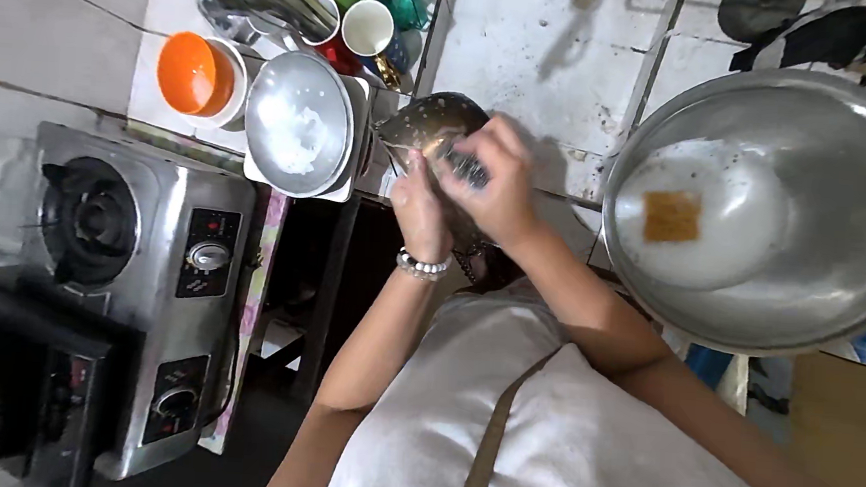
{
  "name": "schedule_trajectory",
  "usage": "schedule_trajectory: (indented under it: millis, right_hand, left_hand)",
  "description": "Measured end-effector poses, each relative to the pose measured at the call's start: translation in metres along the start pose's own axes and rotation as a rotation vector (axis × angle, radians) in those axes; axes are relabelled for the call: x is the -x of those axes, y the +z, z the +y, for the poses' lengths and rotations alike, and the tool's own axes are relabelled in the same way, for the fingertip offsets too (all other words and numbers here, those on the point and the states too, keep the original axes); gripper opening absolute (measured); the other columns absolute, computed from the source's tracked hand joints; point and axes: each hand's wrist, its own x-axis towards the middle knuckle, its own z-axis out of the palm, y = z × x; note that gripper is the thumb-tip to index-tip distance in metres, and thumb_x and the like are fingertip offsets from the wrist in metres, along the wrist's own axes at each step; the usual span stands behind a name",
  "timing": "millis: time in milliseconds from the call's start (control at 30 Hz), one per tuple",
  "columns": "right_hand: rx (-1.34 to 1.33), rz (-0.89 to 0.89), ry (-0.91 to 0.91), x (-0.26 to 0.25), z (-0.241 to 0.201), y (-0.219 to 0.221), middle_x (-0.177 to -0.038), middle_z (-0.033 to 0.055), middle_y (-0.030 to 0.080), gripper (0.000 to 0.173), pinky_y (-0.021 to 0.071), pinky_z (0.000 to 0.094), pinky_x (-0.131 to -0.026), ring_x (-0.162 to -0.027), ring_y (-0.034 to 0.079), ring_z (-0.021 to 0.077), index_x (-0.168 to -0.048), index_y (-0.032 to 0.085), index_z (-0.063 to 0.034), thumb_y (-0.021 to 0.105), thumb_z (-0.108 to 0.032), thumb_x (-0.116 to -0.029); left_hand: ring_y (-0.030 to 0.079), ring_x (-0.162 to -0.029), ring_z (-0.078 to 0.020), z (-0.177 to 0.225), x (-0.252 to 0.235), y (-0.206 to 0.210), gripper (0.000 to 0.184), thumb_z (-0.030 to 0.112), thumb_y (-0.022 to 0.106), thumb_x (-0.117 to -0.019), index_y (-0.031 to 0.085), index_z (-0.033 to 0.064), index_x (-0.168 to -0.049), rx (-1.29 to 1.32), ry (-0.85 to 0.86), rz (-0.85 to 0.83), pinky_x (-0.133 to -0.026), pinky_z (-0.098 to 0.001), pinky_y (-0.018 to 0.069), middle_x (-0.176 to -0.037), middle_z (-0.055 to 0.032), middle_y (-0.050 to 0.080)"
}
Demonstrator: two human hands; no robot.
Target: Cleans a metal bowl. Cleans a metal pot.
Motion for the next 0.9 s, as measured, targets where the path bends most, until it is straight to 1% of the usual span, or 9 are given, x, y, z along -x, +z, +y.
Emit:
schedule_trajectory:
  millis: [33, 133, 233, 300, 400, 567, 667, 800, 900]
  right_hand:
    - [-0.003, -0.014, -0.050, 0.005, -0.003, 0.003, -0.083, 0.0165, 0.063, 0.019, 0.0543, 0.0320, -0.069, -0.076, 0.063, 0.0232, -0.085, 0.072, 0.0046, 0.082, -0.011, -0.0781]
    - [0.060, 0.006, -0.081, -0.001, 0.015, -0.011, -0.080, 0.0176, 0.065, 0.015, 0.0550, 0.0325, -0.067, -0.073, 0.065, 0.0238, -0.082, 0.073, 0.0043, 0.078, -0.010, -0.0815]
    - [0.161, 0.099, 0.087, -0.013, 0.041, -0.027, -0.077, 0.0151, 0.060, 0.020, 0.0495, 0.0330, -0.066, -0.073, 0.060, 0.0217, -0.075, 0.063, 0.0039, 0.072, -0.012, -0.0851]
    - [0.108, 0.114, 0.016, -0.003, 0.028, -0.021, -0.076, 0.0168, 0.062, 0.019, 0.0519, 0.0330, -0.065, -0.072, 0.063, 0.0230, -0.074, 0.065, 0.0048, 0.074, -0.010, -0.0816]
    - [0.008, 0.079, -0.111, 0.018, 0.017, -0.012, -0.073, 0.0163, 0.062, 0.019, 0.0511, 0.0299, -0.060, -0.068, 0.062, 0.0211, -0.071, 0.064, 0.0037, 0.077, -0.008, -0.0786]
    - [0.054, 0.174, -0.019, 0.003, 0.046, -0.027, -0.070, 0.0145, 0.059, 0.021, 0.0480, 0.0297, -0.061, -0.068, 0.059, 0.0194, -0.068, 0.059, 0.0027, 0.071, -0.007, -0.0822]
    - [-0.048, 0.117, -0.128, 0.022, 0.029, -0.017, -0.070, 0.0152, 0.062, 0.018, 0.0502, 0.0279, -0.060, -0.067, 0.061, 0.0193, -0.070, 0.065, 0.0034, 0.074, -0.008, -0.0795]
    - [0.011, 0.186, 0.002, 0.006, 0.060, -0.029, -0.071, 0.0136, 0.059, 0.021, 0.0479, 0.0278, -0.063, -0.069, 0.059, 0.0177, -0.068, 0.059, 0.0021, 0.070, -0.007, -0.0830]
    - [-0.052, 0.103, -0.035, 0.014, 0.027, -0.020, -0.072, 0.0154, 0.064, 0.014, 0.0526, 0.0319, -0.062, -0.069, 0.064, 0.0217, -0.071, 0.066, 0.0030, 0.074, -0.005, -0.0782]
  left_hand:
    - [0.065, -0.068, -0.0047, -0.003, 0.004, 0.000, 0.037, 0.026, 0.035, -0.1121, 0.059, 0.0124, -0.087, 0.013, 0.034, -0.032, -0.067, -0.0255, 0.0577, -0.071, 0.0045, 0.065]
    - [0.066, -0.078, 0.0009, -0.001, 0.020, -0.001, 0.031, 0.030, 0.035, -0.1127, 0.059, 0.0117, -0.110, -0.091, 0.039, -0.057, -0.075, -0.0204, 0.0570, -0.087, 0.0066, 0.065]
    - [0.068, -0.080, -0.0042, -0.012, 0.021, 0.008, 0.024, 0.016, 0.037, -0.1104, 0.058, 0.0048, -0.109, -0.063, 0.125, 0.051, -0.077, -0.0262, 0.0595, -0.085, 0.0018, 0.066]
    - [0.066, -0.084, -0.0031, -0.014, 0.028, 0.014, 0.025, 0.019, 0.035, -0.1118, 0.055, 0.0036, -0.116, -0.063, 0.109, 0.061, -0.081, -0.0248, 0.0572, -0.091, 0.0011, 0.063]
    - [0.067, -0.079, -0.0045, -0.020, 0.030, 0.015, 0.022, 0.013, 0.036, -0.1097, 0.056, 0.0060, -0.105, -0.010, 0.150, 0.073, -0.077, -0.0259, 0.0586, -0.082, 0.0029, 0.064]
    - [0.068, -0.079, -0.0038, -0.018, 0.028, 0.016, 0.023, 0.012, 0.036, -0.1097, 0.057, 0.0061, -0.104, -0.031, 0.163, 0.098, -0.076, -0.0259, 0.0593, -0.082, 0.0036, 0.065]
    - [0.068, -0.083, -0.0039, -0.017, 0.034, 0.013, 0.025, 0.016, 0.034, -0.1107, 0.057, 0.0068, -0.108, -0.058, 0.131, 0.072, -0.079, -0.0262, 0.0590, -0.087, 0.0031, 0.066]
    - [0.067, -0.081, -0.0005, -0.013, 0.045, 0.009, 0.031, 0.031, 0.032, -0.1129, 0.058, 0.0132, -0.112, -0.145, 0.072, 0.055, -0.075, -0.0223, 0.0582, -0.089, 0.0062, 0.065]
    - [0.070, -0.085, -0.0046, -0.019, 0.044, 0.004, 0.034, 0.033, 0.032, -0.1129, 0.059, 0.0136, -0.114, -0.106, 0.107, 0.021, -0.078, -0.0265, 0.0603, -0.092, 0.0039, 0.068]
